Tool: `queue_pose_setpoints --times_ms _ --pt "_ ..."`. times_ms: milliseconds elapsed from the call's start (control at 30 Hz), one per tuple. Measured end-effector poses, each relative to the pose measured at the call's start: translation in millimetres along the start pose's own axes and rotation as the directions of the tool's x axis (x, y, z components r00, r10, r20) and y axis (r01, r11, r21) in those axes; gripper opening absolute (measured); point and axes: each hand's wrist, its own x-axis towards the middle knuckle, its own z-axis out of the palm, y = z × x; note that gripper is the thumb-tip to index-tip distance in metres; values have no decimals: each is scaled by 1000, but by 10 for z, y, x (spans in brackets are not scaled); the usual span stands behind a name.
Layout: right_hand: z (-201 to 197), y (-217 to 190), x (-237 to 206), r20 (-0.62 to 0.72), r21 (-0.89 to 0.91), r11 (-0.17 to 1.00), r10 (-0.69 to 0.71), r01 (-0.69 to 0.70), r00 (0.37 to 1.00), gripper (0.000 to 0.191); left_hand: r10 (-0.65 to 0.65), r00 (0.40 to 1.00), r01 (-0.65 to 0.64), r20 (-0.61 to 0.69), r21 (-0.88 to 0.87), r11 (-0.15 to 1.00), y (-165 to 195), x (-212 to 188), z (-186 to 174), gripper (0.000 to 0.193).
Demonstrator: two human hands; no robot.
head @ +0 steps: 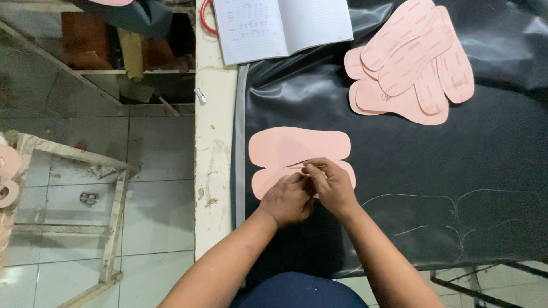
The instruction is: The person places pink foam sandal sole cutouts onto a black sheet marked with chalk outlines, aligns each pair within the outlines, and traces around them with a pen. They press the pieces flat, stack completed cutouts on the table, and repeat the process for additional pairs.
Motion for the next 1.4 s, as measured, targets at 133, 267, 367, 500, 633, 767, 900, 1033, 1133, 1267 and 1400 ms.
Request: queue_pose_setpoints --times_ms 133,267,367,500,633,767,900,1033,1133,1267,1400 --pt "-327 82 -36 -243 73 987 154 -140 958 24 67 997 -65 -42 33 997 39 -36 -42 29" --pt "-623 80 -113 -347 -378 831 281 -408 895 30 107 990 -99 -94 93 991 74 -20 -61 32" --pt "-600 86 -148 -290 -126 863 439 -489 850 36 110 992 -103 -69 99 990 69 -11 -62 34" --pt "-639 128 -121 -194 -40 851 507 -523 840 33 73 997 -69 -35 121 990 58 -33 -45 38" --pt "-812 306 -239 -31 -38 838 544 -545 838 30 125 973 -65 -195 289 955 64 -55 -2 55" --pt "-1221 705 -415 -222 -118 901 387 -418 895 32 46 979 15 -200 294 956 54 -71 12 68" --pt "-2186 1120 -554 -503 -309 806 312 -505 806 38 -80 994 98 -79 271 958 29 -43 5 69" --pt "-2751 1345 -566 -491 -135 844 398 -519 775 34 -276 954 299 -117 371 879 238 52 224 56" --pt "-2815 1348 -512 -411 -110 890 365 -443 835 33 -381 909 414 -169 261 872 519 240 587 53" --pt "-2707 1251 -370 -313 -36 902 398 -429 862 36 -453 859 489 -239 121 864 750 489 945 53" --pt "-2726 1177 -298 -302 -236 901 288 -364 909 38 -506 816 555 -280 132 821 783 551 1003 47"
